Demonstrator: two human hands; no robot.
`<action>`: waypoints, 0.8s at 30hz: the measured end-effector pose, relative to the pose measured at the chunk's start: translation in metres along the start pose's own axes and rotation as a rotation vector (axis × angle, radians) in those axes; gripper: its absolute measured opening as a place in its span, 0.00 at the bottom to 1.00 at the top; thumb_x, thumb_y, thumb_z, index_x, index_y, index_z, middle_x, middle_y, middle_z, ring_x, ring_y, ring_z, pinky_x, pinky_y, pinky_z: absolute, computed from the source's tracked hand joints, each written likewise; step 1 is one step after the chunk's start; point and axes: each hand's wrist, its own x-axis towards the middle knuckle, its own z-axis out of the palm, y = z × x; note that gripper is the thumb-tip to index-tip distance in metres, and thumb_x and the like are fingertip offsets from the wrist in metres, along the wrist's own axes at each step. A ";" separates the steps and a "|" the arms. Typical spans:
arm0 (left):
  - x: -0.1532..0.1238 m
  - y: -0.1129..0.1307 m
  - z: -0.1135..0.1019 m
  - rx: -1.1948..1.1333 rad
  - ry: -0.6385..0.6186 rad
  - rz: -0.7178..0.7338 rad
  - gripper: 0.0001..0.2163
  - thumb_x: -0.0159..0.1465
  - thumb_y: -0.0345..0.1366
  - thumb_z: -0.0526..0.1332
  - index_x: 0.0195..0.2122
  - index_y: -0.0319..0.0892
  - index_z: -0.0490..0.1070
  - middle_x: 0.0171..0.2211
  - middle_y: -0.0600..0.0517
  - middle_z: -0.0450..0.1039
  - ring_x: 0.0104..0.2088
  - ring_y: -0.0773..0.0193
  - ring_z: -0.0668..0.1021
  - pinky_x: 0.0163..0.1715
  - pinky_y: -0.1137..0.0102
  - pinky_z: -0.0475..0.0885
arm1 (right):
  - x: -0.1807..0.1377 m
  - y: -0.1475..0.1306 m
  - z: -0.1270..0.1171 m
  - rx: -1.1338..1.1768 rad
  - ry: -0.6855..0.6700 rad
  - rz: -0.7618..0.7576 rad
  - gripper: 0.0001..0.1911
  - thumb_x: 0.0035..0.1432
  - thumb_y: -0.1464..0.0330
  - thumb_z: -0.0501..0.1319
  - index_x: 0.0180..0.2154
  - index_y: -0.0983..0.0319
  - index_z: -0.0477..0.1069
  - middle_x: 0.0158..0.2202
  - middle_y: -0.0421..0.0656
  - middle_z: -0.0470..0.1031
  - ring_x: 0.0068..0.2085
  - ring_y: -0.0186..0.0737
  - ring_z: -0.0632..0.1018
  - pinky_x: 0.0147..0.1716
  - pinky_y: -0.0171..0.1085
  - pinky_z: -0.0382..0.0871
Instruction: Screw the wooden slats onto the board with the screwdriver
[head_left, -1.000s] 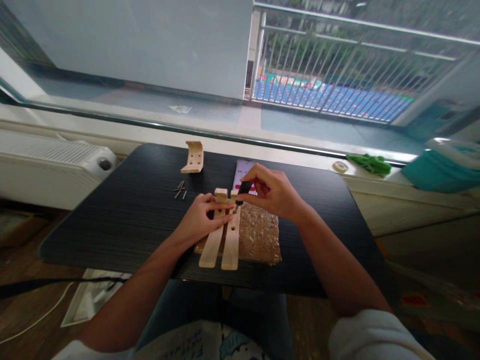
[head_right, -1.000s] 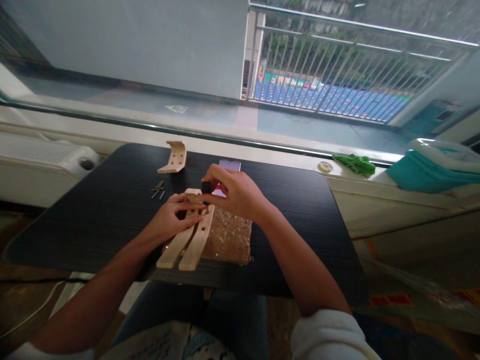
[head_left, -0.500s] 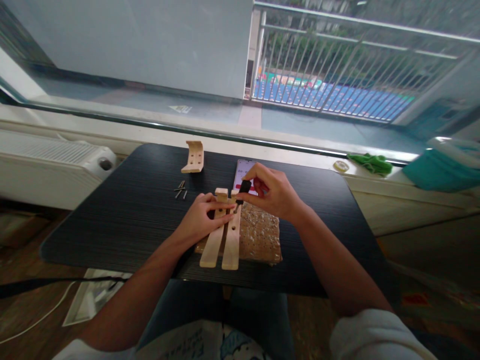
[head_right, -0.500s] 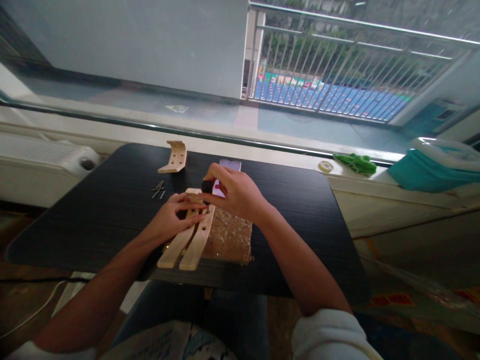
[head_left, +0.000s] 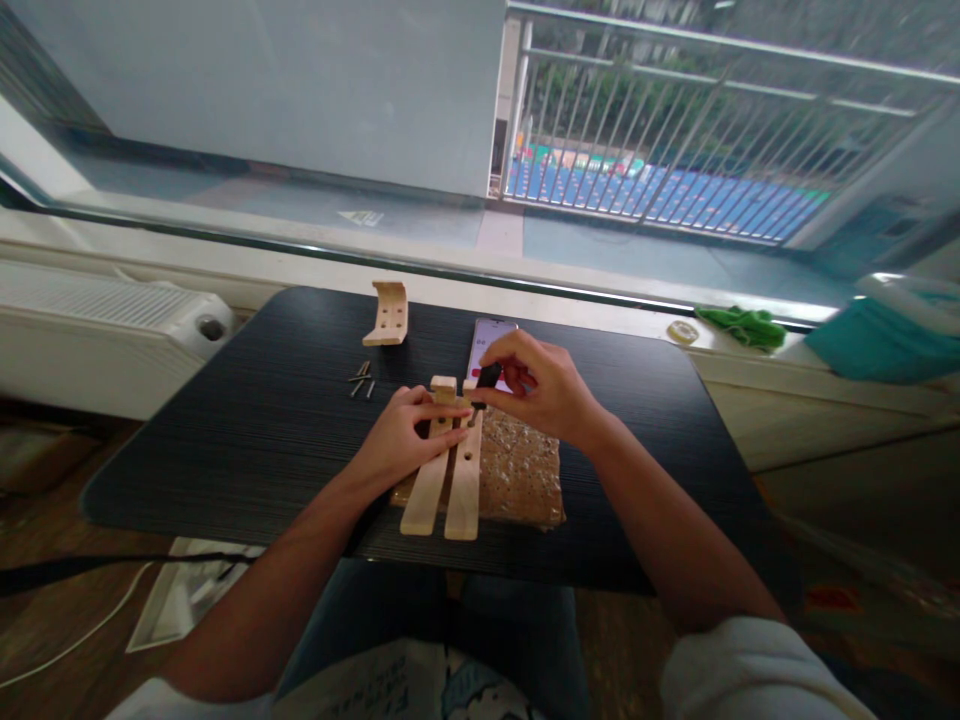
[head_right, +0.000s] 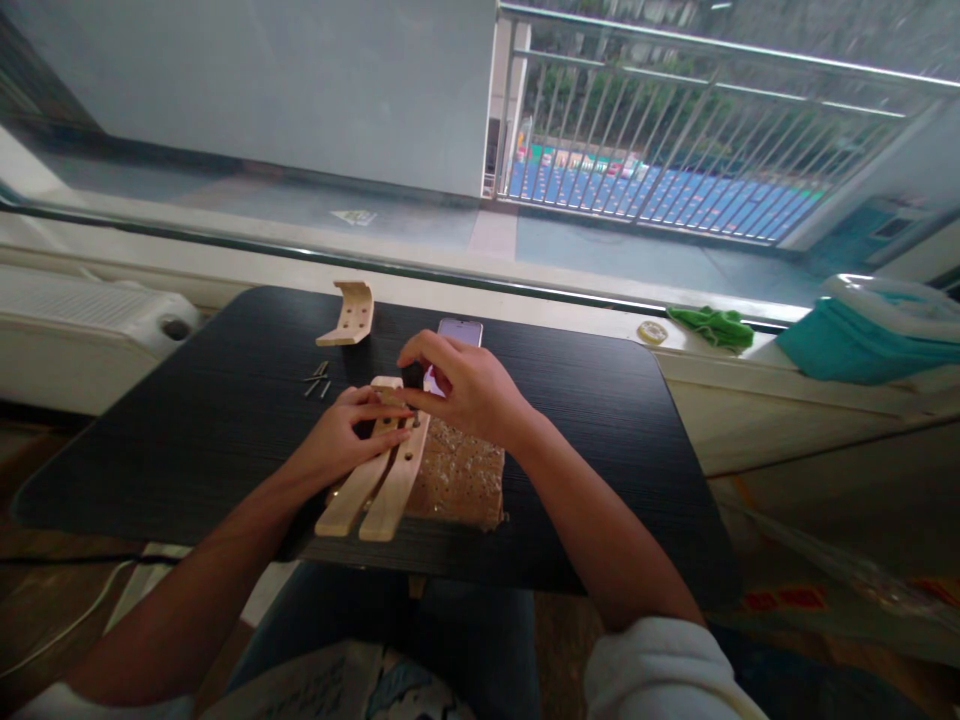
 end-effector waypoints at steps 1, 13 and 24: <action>0.000 0.000 0.000 -0.001 -0.001 -0.002 0.13 0.58 0.44 0.65 0.43 0.51 0.78 0.39 0.51 0.72 0.44 0.56 0.70 0.51 0.58 0.65 | 0.000 0.000 -0.001 0.001 0.003 -0.007 0.11 0.55 0.64 0.64 0.37 0.60 0.66 0.29 0.36 0.69 0.24 0.27 0.64 0.26 0.32 0.60; 0.000 0.002 0.000 -0.003 0.000 -0.011 0.14 0.58 0.46 0.64 0.43 0.50 0.79 0.39 0.51 0.72 0.44 0.55 0.70 0.51 0.57 0.65 | 0.002 -0.005 -0.017 0.150 -0.156 0.012 0.11 0.57 0.72 0.59 0.43 0.63 0.67 0.35 0.40 0.74 0.25 0.24 0.67 0.26 0.29 0.62; 0.000 0.005 -0.001 0.007 -0.006 -0.027 0.12 0.57 0.42 0.66 0.43 0.50 0.78 0.38 0.51 0.71 0.43 0.56 0.70 0.51 0.58 0.66 | 0.003 -0.003 -0.017 0.259 -0.184 0.049 0.13 0.57 0.75 0.58 0.45 0.63 0.66 0.36 0.38 0.72 0.22 0.21 0.62 0.22 0.27 0.58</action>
